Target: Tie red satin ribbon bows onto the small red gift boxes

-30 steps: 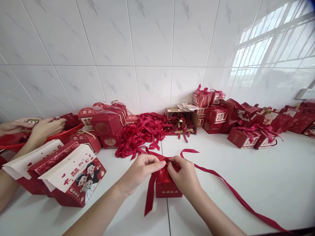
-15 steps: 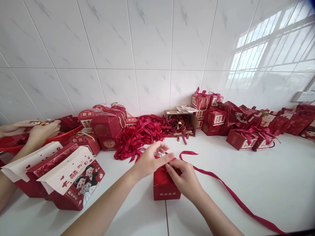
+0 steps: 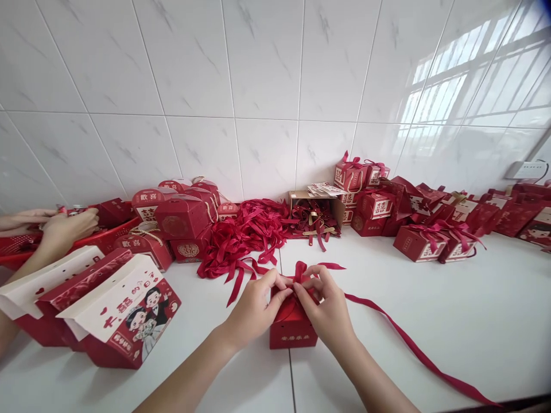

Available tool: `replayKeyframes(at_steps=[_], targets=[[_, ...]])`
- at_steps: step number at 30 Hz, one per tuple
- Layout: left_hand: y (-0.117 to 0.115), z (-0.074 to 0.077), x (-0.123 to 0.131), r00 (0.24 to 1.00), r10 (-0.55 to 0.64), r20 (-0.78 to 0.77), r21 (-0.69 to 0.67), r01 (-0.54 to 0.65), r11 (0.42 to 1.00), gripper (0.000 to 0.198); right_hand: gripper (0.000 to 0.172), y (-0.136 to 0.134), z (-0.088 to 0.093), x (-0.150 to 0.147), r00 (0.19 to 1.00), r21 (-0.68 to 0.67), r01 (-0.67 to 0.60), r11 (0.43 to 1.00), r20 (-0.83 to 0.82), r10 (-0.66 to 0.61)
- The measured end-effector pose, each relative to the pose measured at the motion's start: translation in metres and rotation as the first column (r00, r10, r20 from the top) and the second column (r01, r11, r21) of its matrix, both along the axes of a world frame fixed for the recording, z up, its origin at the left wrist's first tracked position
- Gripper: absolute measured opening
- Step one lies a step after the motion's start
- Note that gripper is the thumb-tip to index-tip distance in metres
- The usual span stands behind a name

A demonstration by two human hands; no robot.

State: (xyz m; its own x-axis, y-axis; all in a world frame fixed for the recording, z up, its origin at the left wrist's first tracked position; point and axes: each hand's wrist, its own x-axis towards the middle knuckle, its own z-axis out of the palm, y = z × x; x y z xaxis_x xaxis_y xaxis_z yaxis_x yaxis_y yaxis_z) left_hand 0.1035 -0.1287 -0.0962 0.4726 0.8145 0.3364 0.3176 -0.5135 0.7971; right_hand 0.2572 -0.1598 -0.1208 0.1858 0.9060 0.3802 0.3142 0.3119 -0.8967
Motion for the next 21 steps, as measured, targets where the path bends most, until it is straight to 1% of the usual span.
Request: replayKeyframes(at_steps=[2, 3, 6, 9, 11, 15, 18, 19, 21], targets=[[0.0, -0.003, 0.0, 1.0, 0.019, -0.022, 0.038, -0.018, 0.999, 0.008, 0.011, -0.001, 0.001, -0.001, 0.999, 0.037, -0.028, 0.999, 0.043, 0.026], [-0.001, -0.004, 0.0, 0.999, 0.034, -0.033, 0.053, -0.032, 0.998, 0.005, 0.012, -0.002, 0.001, -0.001, 0.998, 0.047, -0.045, 0.998, 0.057, 0.042], [-0.002, -0.007, 0.002, 0.997, 0.067, -0.039, 0.076, -0.064, 0.995, 0.009, 0.019, -0.005, 0.001, -0.001, 0.993, 0.087, -0.067, 0.994, 0.107, 0.058], [-0.002, -0.011, 0.004, 0.996, 0.09, -0.023, 0.11, -0.087, 0.99, 0.011, 0.022, -0.007, -0.003, 0.0, 0.979, 0.173, 0.01, 0.985, 0.2, -0.045], [-0.001, -0.013, 0.004, 0.994, 0.103, -0.027, 0.144, -0.098, 0.985, 0.011, 0.022, -0.007, -0.008, 0.002, 0.965, 0.196, 0.049, 0.979, 0.245, -0.097], [0.001, -0.017, 0.004, 0.995, 0.08, -0.053, 0.197, -0.068, 0.978, 0.01, 0.022, -0.007, -0.012, 0.003, 0.955, 0.14, 0.053, 0.989, 0.282, -0.091], [0.001, -0.017, 0.004, 0.992, 0.102, -0.07, 0.248, -0.082, 0.965, 0.01, 0.021, -0.007, -0.012, 0.003, 0.946, 0.105, 0.101, 0.989, 0.299, -0.128], [0.001, -0.017, 0.004, 0.991, 0.114, -0.071, 0.259, -0.092, 0.962, 0.01, 0.02, -0.006, -0.011, 0.004, 0.947, 0.077, 0.104, 0.992, 0.295, -0.123], [0.0, -0.017, 0.003, 0.99, 0.124, -0.061, 0.259, -0.104, 0.96, 0.01, 0.021, -0.005, -0.008, 0.006, 0.963, -0.011, 0.061, 0.998, 0.264, -0.056]])
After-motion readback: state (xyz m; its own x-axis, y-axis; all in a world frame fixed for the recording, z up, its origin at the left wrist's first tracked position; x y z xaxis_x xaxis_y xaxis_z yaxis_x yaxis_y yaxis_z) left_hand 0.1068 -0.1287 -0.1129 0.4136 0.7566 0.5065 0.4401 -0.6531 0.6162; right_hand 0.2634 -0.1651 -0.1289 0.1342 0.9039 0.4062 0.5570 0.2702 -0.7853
